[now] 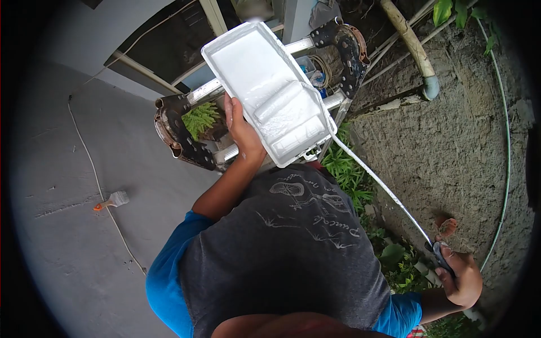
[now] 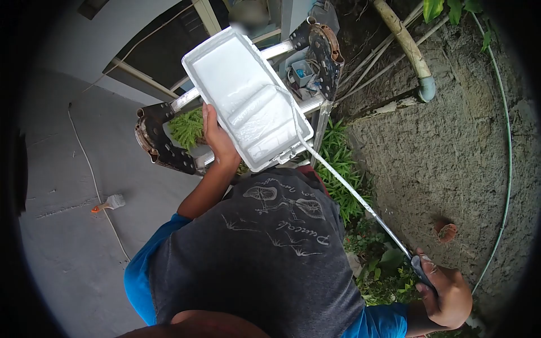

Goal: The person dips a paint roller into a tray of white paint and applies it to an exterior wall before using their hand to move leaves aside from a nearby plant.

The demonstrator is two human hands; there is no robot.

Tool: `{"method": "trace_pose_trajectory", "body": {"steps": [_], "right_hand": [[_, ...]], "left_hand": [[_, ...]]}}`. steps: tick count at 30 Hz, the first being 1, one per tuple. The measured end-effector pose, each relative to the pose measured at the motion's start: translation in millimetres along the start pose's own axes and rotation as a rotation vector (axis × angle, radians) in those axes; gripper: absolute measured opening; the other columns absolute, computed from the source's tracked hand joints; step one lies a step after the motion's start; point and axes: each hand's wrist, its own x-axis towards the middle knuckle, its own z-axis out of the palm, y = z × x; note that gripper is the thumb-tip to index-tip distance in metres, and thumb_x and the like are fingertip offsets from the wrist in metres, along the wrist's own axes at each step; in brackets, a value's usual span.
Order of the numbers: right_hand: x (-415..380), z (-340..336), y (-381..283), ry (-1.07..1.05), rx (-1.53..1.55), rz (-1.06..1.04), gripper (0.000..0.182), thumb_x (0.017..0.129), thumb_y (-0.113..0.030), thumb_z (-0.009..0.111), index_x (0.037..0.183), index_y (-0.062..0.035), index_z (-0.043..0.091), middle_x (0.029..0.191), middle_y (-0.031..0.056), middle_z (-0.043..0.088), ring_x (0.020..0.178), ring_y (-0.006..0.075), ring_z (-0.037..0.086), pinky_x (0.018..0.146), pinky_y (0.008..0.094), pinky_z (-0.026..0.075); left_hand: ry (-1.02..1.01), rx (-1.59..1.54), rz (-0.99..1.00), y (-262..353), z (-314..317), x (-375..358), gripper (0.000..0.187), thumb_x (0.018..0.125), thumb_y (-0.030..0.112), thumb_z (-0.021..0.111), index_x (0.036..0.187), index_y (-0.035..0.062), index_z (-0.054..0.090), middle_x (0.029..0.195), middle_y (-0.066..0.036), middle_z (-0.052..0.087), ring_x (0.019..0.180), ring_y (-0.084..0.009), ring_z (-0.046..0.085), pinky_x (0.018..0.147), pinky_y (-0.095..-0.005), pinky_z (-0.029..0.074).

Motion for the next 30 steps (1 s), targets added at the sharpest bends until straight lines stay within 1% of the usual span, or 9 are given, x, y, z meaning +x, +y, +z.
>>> {"method": "trace_pose_trajectory", "body": {"steps": [5,7,8,9,12,21,23,24,30], "right_hand": [[18.7,11.5,2.8,0.049,-0.102,0.003,0.051,0.074,-0.005,0.069,0.122,0.0067,0.058,0.093,0.0240,0.066,0.073,0.0352,0.063,0.068,0.0373,0.050],[7.5,6.8,30.4,-0.005,0.160,0.032,0.048,0.077,-0.011,0.069,0.119,0.0098,0.058,0.080,0.0214,0.066,0.068,0.0338,0.063,0.069,0.0352,0.049],[2.2,17.8,47.5,0.096,0.220,0.011,0.046,0.080,-0.016,0.069,0.117,0.0108,0.059,0.065,0.0152,0.062,0.059,0.0291,0.062,0.064,0.0332,0.047],[2.8,23.9,61.5,0.105,0.211,0.006,0.046,0.080,-0.016,0.069,0.117,0.0108,0.059,0.065,0.0152,0.062,0.059,0.0291,0.062,0.064,0.0332,0.047],[10.7,25.3,78.2,0.177,0.419,-0.048,0.047,0.080,-0.018,0.072,0.116,0.0103,0.060,0.057,0.0079,0.059,0.050,0.0164,0.058,0.053,0.0312,0.044],[61.1,2.7,89.4,0.472,0.749,-0.351,0.045,0.078,-0.010,0.074,0.118,0.0054,0.061,0.056,0.0071,0.056,0.039,0.0102,0.049,0.035,0.0237,0.037],[67.2,-11.6,90.2,0.541,0.905,-0.462,0.050,0.081,-0.001,0.071,0.128,0.0011,0.056,0.062,0.0085,0.057,0.040,0.0093,0.047,0.037,0.0244,0.036],[71.3,-22.6,86.7,0.574,0.885,-0.506,0.051,0.083,-0.001,0.068,0.132,-0.0029,0.054,0.062,0.0087,0.056,0.039,0.0092,0.044,0.036,0.0243,0.035],[102.0,-106.8,48.8,0.793,0.736,-0.637,0.046,0.091,-0.011,0.062,0.134,0.0010,0.050,0.063,0.0049,0.052,0.040,0.0075,0.043,0.035,0.0218,0.035]], "left_hand": [[0.006,-0.073,-0.010,2.5,4.6,-1.3,0.055,0.102,0.029,0.042,0.147,0.0002,0.026,0.136,-0.015,0.046,0.120,-0.0221,0.051,0.102,-0.0333,0.040],[0.009,-0.090,0.007,1.9,3.0,-0.9,0.055,0.102,0.029,0.042,0.147,0.0002,0.026,0.136,-0.015,0.046,0.120,-0.0221,0.051,0.102,-0.0332,0.040],[0.004,-0.076,0.002,0.5,1.4,0.0,0.055,0.102,0.030,0.041,0.147,0.0012,0.027,0.136,-0.014,0.046,0.120,-0.0222,0.050,0.102,-0.0334,0.040],[-0.003,-0.063,-0.003,-1.5,-0.2,0.4,0.054,0.102,0.032,0.040,0.146,0.0023,0.028,0.135,-0.013,0.046,0.121,-0.0223,0.050,0.103,-0.0336,0.039],[0.032,0.015,0.014,-1.9,-1.4,-0.9,0.054,0.102,0.032,0.040,0.146,0.0020,0.029,0.134,-0.013,0.047,0.120,-0.0216,0.050,0.103,-0.0331,0.039],[-0.028,-0.056,0.087,-15.8,-15.1,8.3,0.050,0.102,0.025,0.040,0.145,0.0000,0.032,0.136,-0.013,0.049,0.120,-0.0207,0.051,0.103,-0.0318,0.038],[-0.034,-0.069,0.087,-13.4,-13.7,6.6,0.051,0.102,0.025,0.040,0.146,0.0009,0.032,0.136,-0.013,0.049,0.120,-0.0210,0.051,0.103,-0.0318,0.038],[-0.030,-0.080,0.075,-16.0,-16.4,8.1,0.051,0.102,0.025,0.040,0.146,0.0010,0.031,0.136,-0.013,0.049,0.120,-0.0213,0.051,0.103,-0.0319,0.038],[-0.010,-0.099,0.045,-12.7,-11.1,5.4,0.053,0.101,0.026,0.042,0.146,0.0010,0.030,0.136,-0.014,0.049,0.119,-0.0232,0.051,0.103,-0.0332,0.039]]}}
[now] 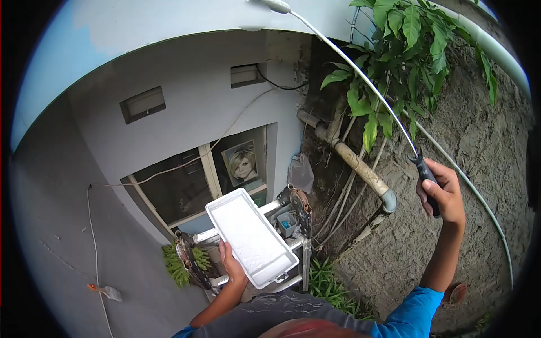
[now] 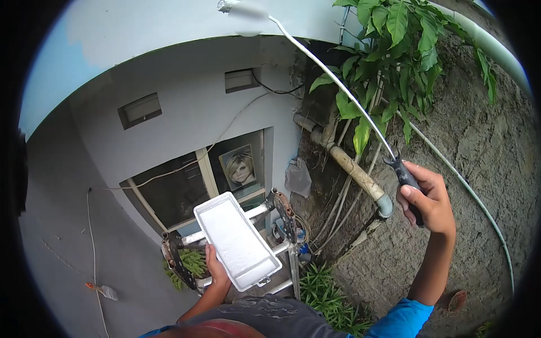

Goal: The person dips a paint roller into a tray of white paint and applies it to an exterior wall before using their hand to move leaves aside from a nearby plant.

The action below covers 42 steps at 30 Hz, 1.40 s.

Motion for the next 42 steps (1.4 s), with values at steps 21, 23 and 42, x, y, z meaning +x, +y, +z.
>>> {"method": "trace_pose_trajectory", "body": {"steps": [21,23,42], "right_hand": [[251.5,13.5,-6.9,0.192,-0.047,-0.303,0.042,0.098,-0.022,0.054,0.137,-0.0056,0.049,0.064,-0.0011,0.050,0.044,0.0066,0.046,0.038,0.0227,0.039],[276.4,8.4,-21.3,0.187,-0.035,-0.299,0.042,0.098,-0.023,0.053,0.137,-0.0074,0.048,0.064,-0.0018,0.049,0.047,0.0066,0.046,0.041,0.0230,0.040],[241.9,16.3,74.3,0.257,-0.016,-0.144,0.049,0.099,-0.022,0.051,0.145,-0.0132,0.040,0.060,-0.0013,0.045,0.043,0.0089,0.043,0.037,0.0251,0.036]], "left_hand": [[0.048,0.056,0.054,2.2,4.8,-3.2,0.055,0.101,0.026,0.044,0.146,-0.0002,0.029,0.135,-0.015,0.049,0.119,-0.0236,0.052,0.101,-0.0331,0.040],[0.041,0.061,0.057,3.4,5.5,-3.1,0.055,0.101,0.026,0.044,0.146,-0.0005,0.029,0.135,-0.015,0.049,0.119,-0.0235,0.052,0.102,-0.0328,0.040],[0.032,0.098,0.068,0.3,1.6,-1.8,0.056,0.100,0.027,0.044,0.145,-0.0032,0.029,0.135,-0.015,0.049,0.120,-0.0226,0.050,0.102,-0.0313,0.037]]}}
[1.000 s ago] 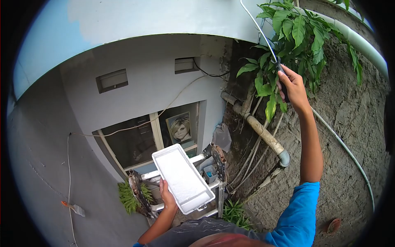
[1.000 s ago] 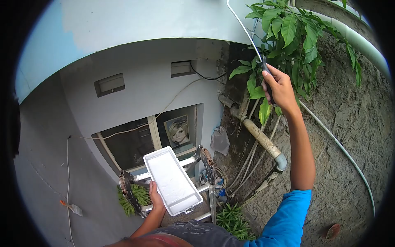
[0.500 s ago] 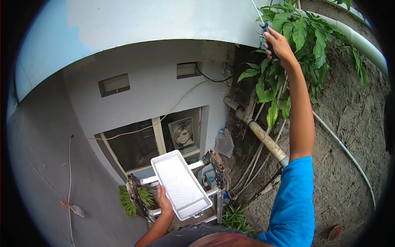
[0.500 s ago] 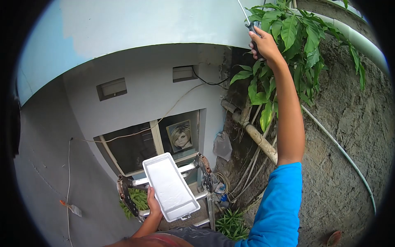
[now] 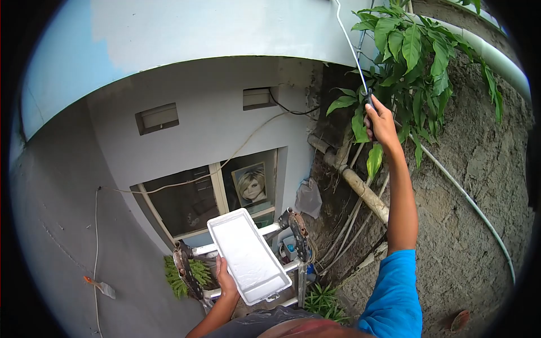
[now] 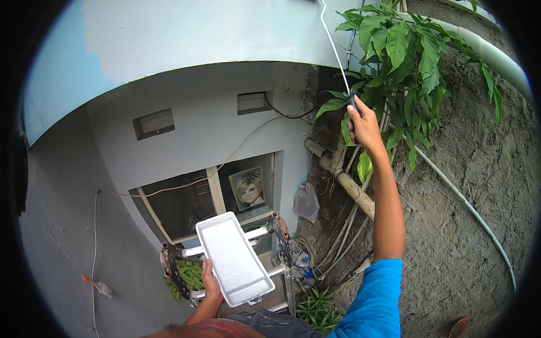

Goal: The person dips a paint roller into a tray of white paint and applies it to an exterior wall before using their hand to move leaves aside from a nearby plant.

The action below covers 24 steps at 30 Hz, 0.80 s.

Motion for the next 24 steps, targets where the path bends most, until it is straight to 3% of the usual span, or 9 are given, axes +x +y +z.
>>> {"method": "trace_pose_trajectory", "body": {"steps": [6,9,13,18,21,23,24], "right_hand": [[96.6,-19.9,-58.7,-0.009,-0.032,-0.064,0.045,0.100,-0.028,0.048,0.143,-0.0154,0.041,0.061,-0.0020,0.044,0.044,0.0091,0.043,0.040,0.0261,0.038],[106.1,-11.9,-65.0,-0.012,-0.083,-0.081,0.044,0.101,-0.032,0.046,0.140,-0.0133,0.042,0.062,-0.0026,0.041,0.045,0.0087,0.040,0.042,0.0248,0.038],[76.6,2.2,-26.0,-0.037,-0.115,-0.114,0.029,0.101,-0.030,0.044,0.118,-0.0074,0.051,0.057,-0.0003,0.043,0.040,0.0112,0.043,0.036,0.0281,0.037],[-2.5,17.8,46.1,-0.029,-0.129,-0.059,0.029,0.102,-0.027,0.045,0.119,-0.0047,0.052,0.060,-0.0014,0.043,0.044,0.0086,0.042,0.041,0.0264,0.035],[-41.4,25.1,106.1,0.031,-0.186,-0.088,0.036,0.101,-0.024,0.047,0.128,-0.0001,0.050,0.065,-0.0002,0.046,0.053,0.0080,0.044,0.049,0.0266,0.037],[-66.6,29.1,106.3,0.006,-0.137,0.057,0.038,0.101,-0.025,0.048,0.129,0.0003,0.049,0.066,-0.0001,0.046,0.054,0.0079,0.044,0.050,0.0264,0.037],[-70.5,30.3,109.4,0.002,-0.133,0.006,0.037,0.101,-0.025,0.048,0.128,0.0003,0.050,0.066,-0.0004,0.046,0.054,0.0081,0.044,0.050,0.0263,0.037]], "left_hand": [[0.013,0.011,0.011,2.8,2.9,-0.4,0.057,0.100,0.027,0.044,0.145,-0.0034,0.029,0.135,-0.016,0.049,0.119,-0.0235,0.052,0.101,-0.0320,0.040],[0.017,0.013,0.014,2.2,4.3,-1.1,0.056,0.100,0.026,0.044,0.145,-0.0039,0.029,0.135,-0.016,0.049,0.118,-0.0235,0.052,0.100,-0.0321,0.040],[0.007,0.013,0.006,7.4,7.4,-3.9,0.056,0.100,0.027,0.044,0.144,-0.0042,0.030,0.135,-0.015,0.049,0.119,-0.0228,0.052,0.101,-0.0316,0.039],[0.036,0.029,0.010,4.5,5.8,-2.9,0.054,0.100,0.028,0.045,0.143,-0.0040,0.033,0.134,-0.014,0.050,0.120,-0.0212,0.050,0.103,-0.0304,0.036],[0.054,0.023,0.008,5.4,9.0,-3.1,0.051,0.100,0.028,0.045,0.140,-0.0042,0.038,0.131,-0.013,0.052,0.118,-0.0197,0.050,0.103,-0.0298,0.035],[0.048,0.020,0.013,6.6,9.4,-4.1,0.050,0.100,0.027,0.045,0.138,-0.0039,0.040,0.129,-0.012,0.053,0.117,-0.0191,0.051,0.102,-0.0296,0.036],[0.048,0.026,0.017,7.9,11.1,-4.7,0.048,0.100,0.027,0.045,0.137,-0.0037,0.042,0.128,-0.011,0.053,0.116,-0.0185,0.051,0.101,-0.0293,0.036]]}}
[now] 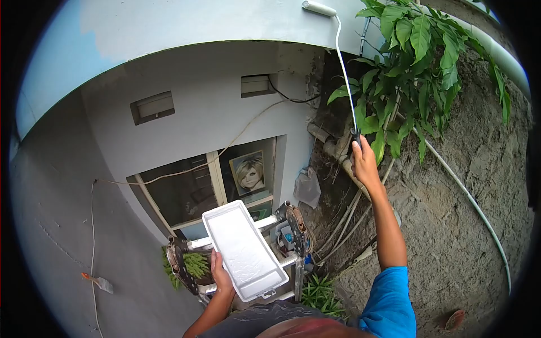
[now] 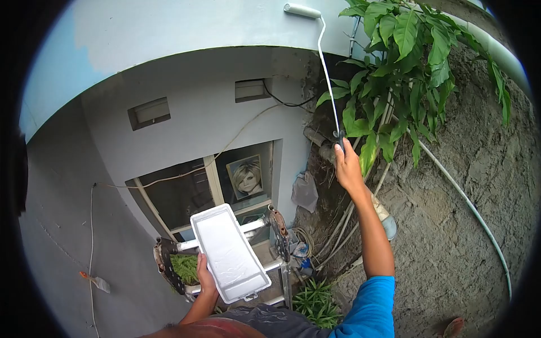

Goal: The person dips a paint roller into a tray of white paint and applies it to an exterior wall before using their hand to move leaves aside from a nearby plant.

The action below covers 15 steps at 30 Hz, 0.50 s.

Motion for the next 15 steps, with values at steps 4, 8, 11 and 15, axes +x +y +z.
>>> {"method": "trace_pose_trajectory", "body": {"steps": [4,8,11,15], "right_hand": [[26.7,-12.1,-35.5,0.000,-0.004,-0.048,0.036,0.101,-0.026,0.047,0.127,-0.0004,0.051,0.066,-0.0006,0.045,0.053,0.0086,0.043,0.049,0.0270,0.037],[91.5,-34.8,-99.2,-0.010,-0.020,-0.079,0.031,0.101,-0.028,0.046,0.119,-0.0041,0.053,0.057,-0.0008,0.043,0.041,0.0112,0.042,0.038,0.0284,0.034],[142.8,-44.7,-129.0,0.013,-0.038,-0.173,0.035,0.100,-0.030,0.046,0.123,-0.0042,0.051,0.055,0.0004,0.044,0.038,0.0122,0.043,0.035,0.0287,0.037],[153.7,-39.7,-137.1,-0.009,-0.040,-0.184,0.035,0.100,-0.029,0.046,0.125,-0.0041,0.050,0.055,0.0005,0.044,0.038,0.0125,0.044,0.035,0.0295,0.038]], "left_hand": [[0.014,0.012,0.004,-1.8,-1.8,0.8,0.045,0.100,0.027,0.045,0.133,-0.0035,0.046,0.125,-0.010,0.055,0.114,-0.0173,0.052,0.100,-0.0288,0.037],[-0.036,0.061,0.008,-2.1,-6.9,1.0,0.054,0.101,0.027,0.044,0.143,-0.0038,0.033,0.133,-0.013,0.051,0.119,-0.0204,0.050,0.102,-0.0297,0.037],[0.015,0.068,0.008,3.5,1.9,-2.1,0.052,0.101,0.027,0.044,0.142,-0.0039,0.035,0.132,-0.013,0.052,0.118,-0.0199,0.051,0.102,-0.0296,0.037],[0.034,0.042,-0.002,2.9,3.0,-2.7,0.051,0.101,0.027,0.044,0.141,-0.0037,0.037,0.131,-0.012,0.053,0.117,-0.0197,0.052,0.101,-0.0295,0.038]]}}
